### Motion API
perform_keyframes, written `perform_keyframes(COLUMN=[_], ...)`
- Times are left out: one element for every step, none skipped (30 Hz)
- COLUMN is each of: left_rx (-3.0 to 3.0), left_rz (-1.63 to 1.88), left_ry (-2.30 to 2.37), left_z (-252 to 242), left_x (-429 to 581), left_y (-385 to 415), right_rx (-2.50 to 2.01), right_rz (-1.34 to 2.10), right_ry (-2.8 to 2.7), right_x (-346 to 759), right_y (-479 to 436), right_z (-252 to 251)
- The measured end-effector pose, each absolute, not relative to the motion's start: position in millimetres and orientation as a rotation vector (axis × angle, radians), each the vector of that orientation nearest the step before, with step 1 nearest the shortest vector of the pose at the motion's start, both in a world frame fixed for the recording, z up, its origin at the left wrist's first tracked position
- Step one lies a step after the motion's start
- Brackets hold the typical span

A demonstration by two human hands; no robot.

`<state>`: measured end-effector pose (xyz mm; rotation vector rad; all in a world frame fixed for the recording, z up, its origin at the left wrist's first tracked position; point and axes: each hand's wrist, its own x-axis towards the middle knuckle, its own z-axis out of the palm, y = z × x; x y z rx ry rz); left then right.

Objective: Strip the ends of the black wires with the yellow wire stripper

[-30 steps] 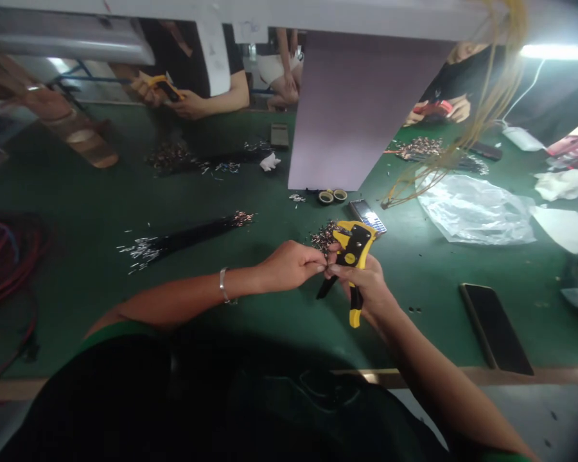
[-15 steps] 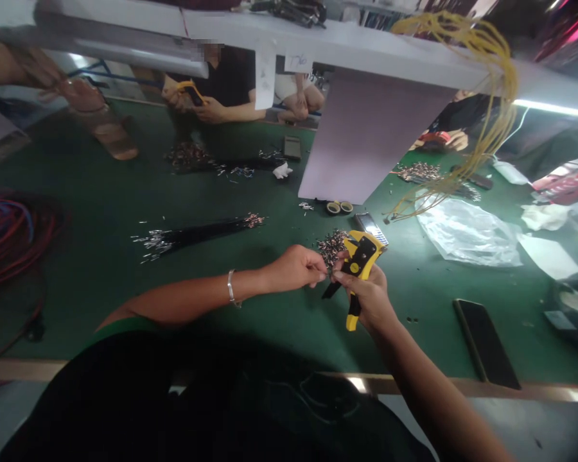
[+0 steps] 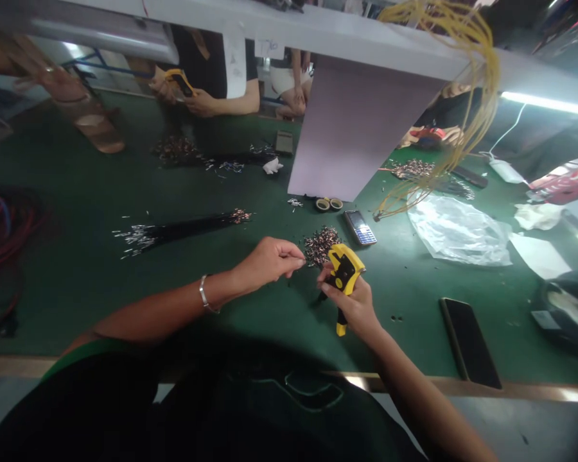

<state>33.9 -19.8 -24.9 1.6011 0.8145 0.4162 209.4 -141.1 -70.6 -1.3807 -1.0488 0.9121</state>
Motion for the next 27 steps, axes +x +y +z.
perform_keyframes(left_rx=[1.600, 1.605, 1.615, 1.627, 1.639, 1.651, 1.664, 1.676, 1.689, 1.705, 1.724, 1.742, 1.757, 1.767, 1.770, 1.766, 1.758, 1.746, 1.734, 1.724, 1.717, 1.712, 1.708, 1.705, 1.702, 1.697, 1.690], left_rz=[0.418, 0.421, 0.429, 0.443, 0.458, 0.474, 0.485, 0.496, 0.503, 0.510, 0.518, 0.525, 0.529, 0.528, 0.525, 0.517, 0.507, 0.493, 0.476, 0.454, 0.433, 0.415, 0.404, 0.400, 0.399, 0.401, 0.404], left_ry=[0.822, 0.828, 0.833, 0.836, 0.839, 0.840, 0.841, 0.844, 0.845, 0.846, 0.845, 0.843, 0.840, 0.840, 0.843, 0.846, 0.846, 0.842, 0.833, 0.822, 0.813, 0.807, 0.803, 0.797, 0.790, 0.782, 0.774], left_z=[-25, -24, -23, -23, -22, -20, -19, -18, -17, -16, -15, -15, -15, -16, -17, -18, -19, -20, -21, -22, -23, -24, -25, -25, -26, -26, -26], left_x=[35, 37, 38, 39, 40, 41, 42, 43, 44, 45, 46, 47, 48, 49, 49, 48, 47, 46, 45, 43, 42, 41, 41, 41, 41, 41, 41], left_y=[-20, -21, -21, -21, -21, -21, -21, -20, -20, -20, -19, -18, -17, -15, -13, -11, -8, -6, -3, 0, 2, 4, 6, 8, 10, 12, 13], right_rx=[-1.380, -1.371, -1.355, -1.336, -1.317, -1.305, -1.306, -1.317, -1.335, -1.359, -1.385, -1.402, -1.408, -1.398, -1.373, -1.337, -1.296, -1.260, -1.236, -1.224, -1.224, -1.234, -1.251, -1.271, -1.293, -1.314, -1.334], right_rz=[0.929, 0.959, 0.998, 1.042, 1.083, 1.113, 1.134, 1.153, 1.174, 1.196, 1.218, 1.243, 1.271, 1.300, 1.331, 1.360, 1.384, 1.400, 1.410, 1.420, 1.426, 1.430, 1.426, 1.411, 1.387, 1.359, 1.332], right_ry=[-1.070, -1.087, -1.097, -1.100, -1.095, -1.086, -1.073, -1.058, -1.045, -1.037, -1.032, -1.026, -1.013, -0.995, -0.973, -0.951, -0.934, -0.928, -0.931, -0.940, -0.948, -0.955, -0.959, -0.959, -0.956, -0.954, -0.957], right_x=[210, 210, 210, 210, 210, 210, 211, 212, 213, 214, 215, 216, 217, 217, 218, 218, 218, 218, 219, 219, 219, 219, 219, 219, 219, 218, 218], right_y=[-142, -143, -144, -146, -147, -148, -149, -150, -150, -149, -148, -146, -145, -143, -142, -141, -141, -141, -141, -142, -143, -143, -143, -142, -142, -141, -141], right_z=[-70, -70, -69, -70, -70, -71, -71, -71, -71, -71, -70, -70, -69, -69, -70, -71, -72, -74, -75, -75, -76, -76, -76, -76, -76, -76, -76])
